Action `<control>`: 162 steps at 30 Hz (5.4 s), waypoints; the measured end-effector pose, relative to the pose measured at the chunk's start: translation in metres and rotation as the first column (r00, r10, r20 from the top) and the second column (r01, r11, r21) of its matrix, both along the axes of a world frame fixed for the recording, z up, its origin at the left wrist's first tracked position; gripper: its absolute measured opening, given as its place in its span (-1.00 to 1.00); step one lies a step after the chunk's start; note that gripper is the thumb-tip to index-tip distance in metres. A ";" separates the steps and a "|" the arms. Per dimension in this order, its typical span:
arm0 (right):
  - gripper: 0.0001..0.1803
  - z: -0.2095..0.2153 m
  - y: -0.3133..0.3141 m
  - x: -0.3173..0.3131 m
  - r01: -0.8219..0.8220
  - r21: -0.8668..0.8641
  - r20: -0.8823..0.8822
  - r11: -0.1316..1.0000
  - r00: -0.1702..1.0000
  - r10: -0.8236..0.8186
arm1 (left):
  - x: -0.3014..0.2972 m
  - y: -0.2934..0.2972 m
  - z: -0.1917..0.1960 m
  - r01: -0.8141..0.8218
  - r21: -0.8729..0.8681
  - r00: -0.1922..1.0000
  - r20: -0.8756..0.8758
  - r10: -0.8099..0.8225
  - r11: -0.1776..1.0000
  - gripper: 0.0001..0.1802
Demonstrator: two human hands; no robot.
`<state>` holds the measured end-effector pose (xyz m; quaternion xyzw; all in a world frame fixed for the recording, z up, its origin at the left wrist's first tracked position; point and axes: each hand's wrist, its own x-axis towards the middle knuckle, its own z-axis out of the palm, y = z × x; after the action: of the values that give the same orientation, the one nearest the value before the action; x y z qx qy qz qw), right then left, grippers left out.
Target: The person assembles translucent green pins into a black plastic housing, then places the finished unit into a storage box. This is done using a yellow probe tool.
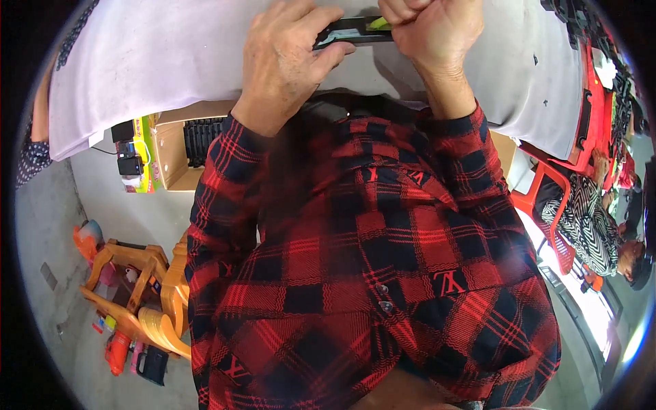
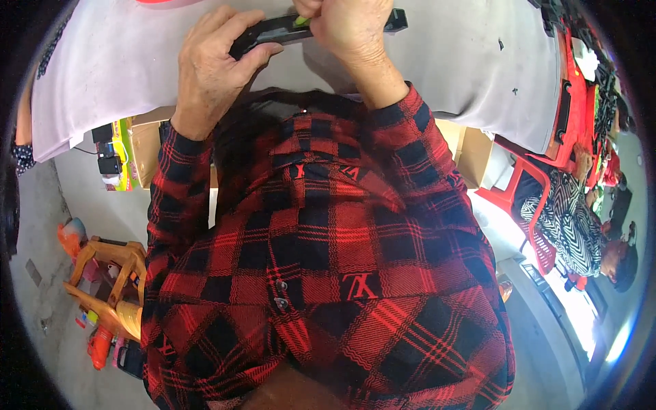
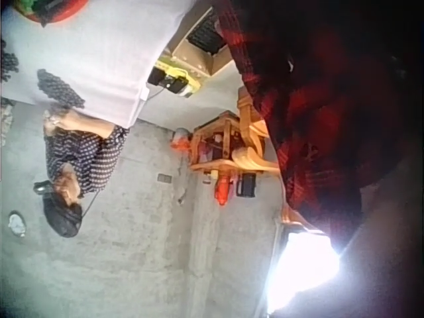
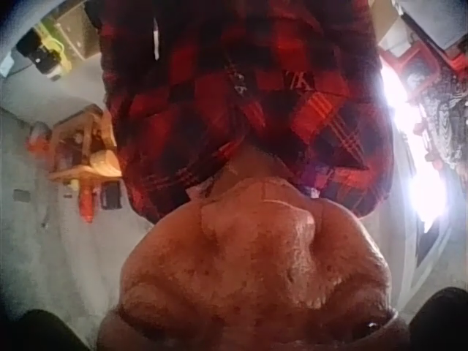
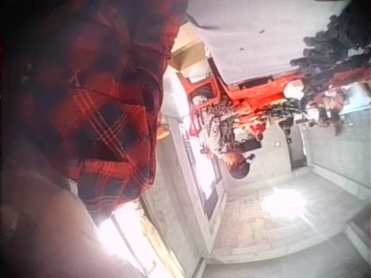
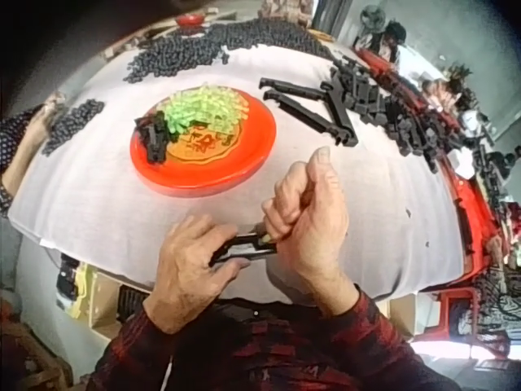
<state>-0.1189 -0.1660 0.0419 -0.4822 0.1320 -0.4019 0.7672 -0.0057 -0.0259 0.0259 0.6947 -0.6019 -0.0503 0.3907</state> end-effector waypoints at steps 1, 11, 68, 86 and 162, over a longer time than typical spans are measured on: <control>-0.33 0.000 -0.001 0.000 -0.002 -0.001 -0.003 1.000 1.000 0.002 | 0.000 -0.002 0.001 -0.002 -0.001 1.000 -0.003 0.002 1.000 -0.57; -0.32 -0.001 -0.007 0.001 -0.050 0.033 0.046 0.998 0.998 0.048 | 0.002 -0.020 0.013 0.171 0.003 0.978 -0.125 -0.169 0.985 -0.62; -0.34 0.000 -0.023 -0.021 0.014 0.032 0.040 0.999 0.999 -0.016 | -0.010 -0.022 0.014 0.106 -0.028 0.994 -0.011 -0.106 0.994 -0.57; -0.39 0.000 -0.025 -0.012 0.118 0.052 -0.070 0.992 0.991 -0.114 | -0.009 -0.025 0.002 0.118 -0.034 0.993 -0.001 -0.119 0.992 -0.58; -0.80 0.029 -0.060 0.012 -0.212 -0.876 -0.435 0.433 0.734 -0.522 | -0.013 -0.014 -0.010 0.122 -0.272 0.991 -0.017 -0.131 0.955 -0.74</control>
<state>-0.1072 -0.2262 0.0713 -0.9002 0.2093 -0.2867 0.2523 -0.0190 -0.0404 0.0154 0.5939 -0.6394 -0.0048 0.4883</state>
